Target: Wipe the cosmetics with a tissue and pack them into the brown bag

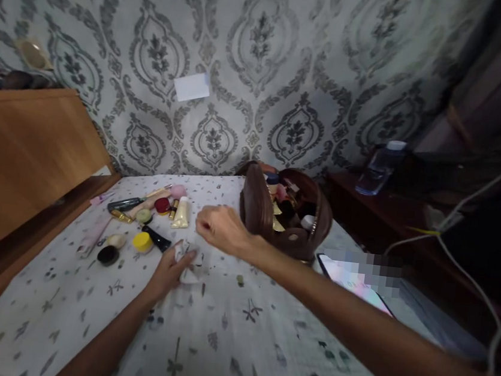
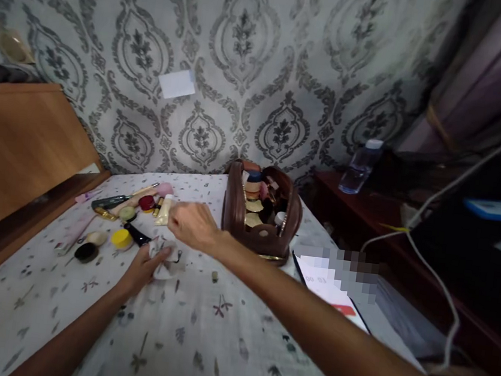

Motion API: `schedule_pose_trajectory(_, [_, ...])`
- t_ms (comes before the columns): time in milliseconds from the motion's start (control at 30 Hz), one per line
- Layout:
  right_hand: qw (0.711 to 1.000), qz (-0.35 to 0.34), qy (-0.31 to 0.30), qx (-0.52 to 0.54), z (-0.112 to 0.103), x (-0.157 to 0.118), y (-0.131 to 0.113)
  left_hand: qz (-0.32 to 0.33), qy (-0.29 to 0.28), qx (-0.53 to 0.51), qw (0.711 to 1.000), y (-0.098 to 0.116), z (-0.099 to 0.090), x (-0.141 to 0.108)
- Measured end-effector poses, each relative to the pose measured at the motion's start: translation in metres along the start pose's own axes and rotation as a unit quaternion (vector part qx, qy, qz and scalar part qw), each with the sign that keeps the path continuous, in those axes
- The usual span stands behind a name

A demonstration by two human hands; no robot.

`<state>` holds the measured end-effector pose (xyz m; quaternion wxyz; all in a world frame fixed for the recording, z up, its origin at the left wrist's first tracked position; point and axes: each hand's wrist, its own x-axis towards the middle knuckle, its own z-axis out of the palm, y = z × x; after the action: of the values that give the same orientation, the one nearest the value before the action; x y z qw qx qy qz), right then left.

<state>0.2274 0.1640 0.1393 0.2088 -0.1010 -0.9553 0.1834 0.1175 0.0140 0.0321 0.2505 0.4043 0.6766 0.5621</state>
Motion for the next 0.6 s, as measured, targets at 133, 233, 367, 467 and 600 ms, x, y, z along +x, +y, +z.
schedule_pose_trajectory(133, [0.96, 0.188, 0.058, 0.2, 0.076, -0.001, -0.001, 0.016, 0.033, -0.017, 0.999, -0.007, -0.002, -0.004])
schedule_pose_trajectory(233, [0.931, 0.264, 0.09, 0.237, 0.113, -0.001, 0.002, 0.034, 0.079, 0.015, 0.996, -0.005, -0.008, -0.003])
schedule_pose_trajectory(367, [0.922, 0.27, 0.109, 0.255, 0.13, -0.01, 0.001, 0.118, 0.14, 0.165, 0.969, 0.022, -0.038, 0.034])
schedule_pose_trajectory(467, [0.925, 0.234, 0.119, 0.274, 0.129, -0.018, -0.003, 0.16, 0.14, 0.36, 0.909, 0.048, -0.072, 0.093])
schedule_pose_trajectory(600, [0.923, 0.221, 0.124, 0.288, 0.128, -0.021, -0.005, 0.07, 0.12, 0.51, 0.849, 0.056, -0.095, 0.174])
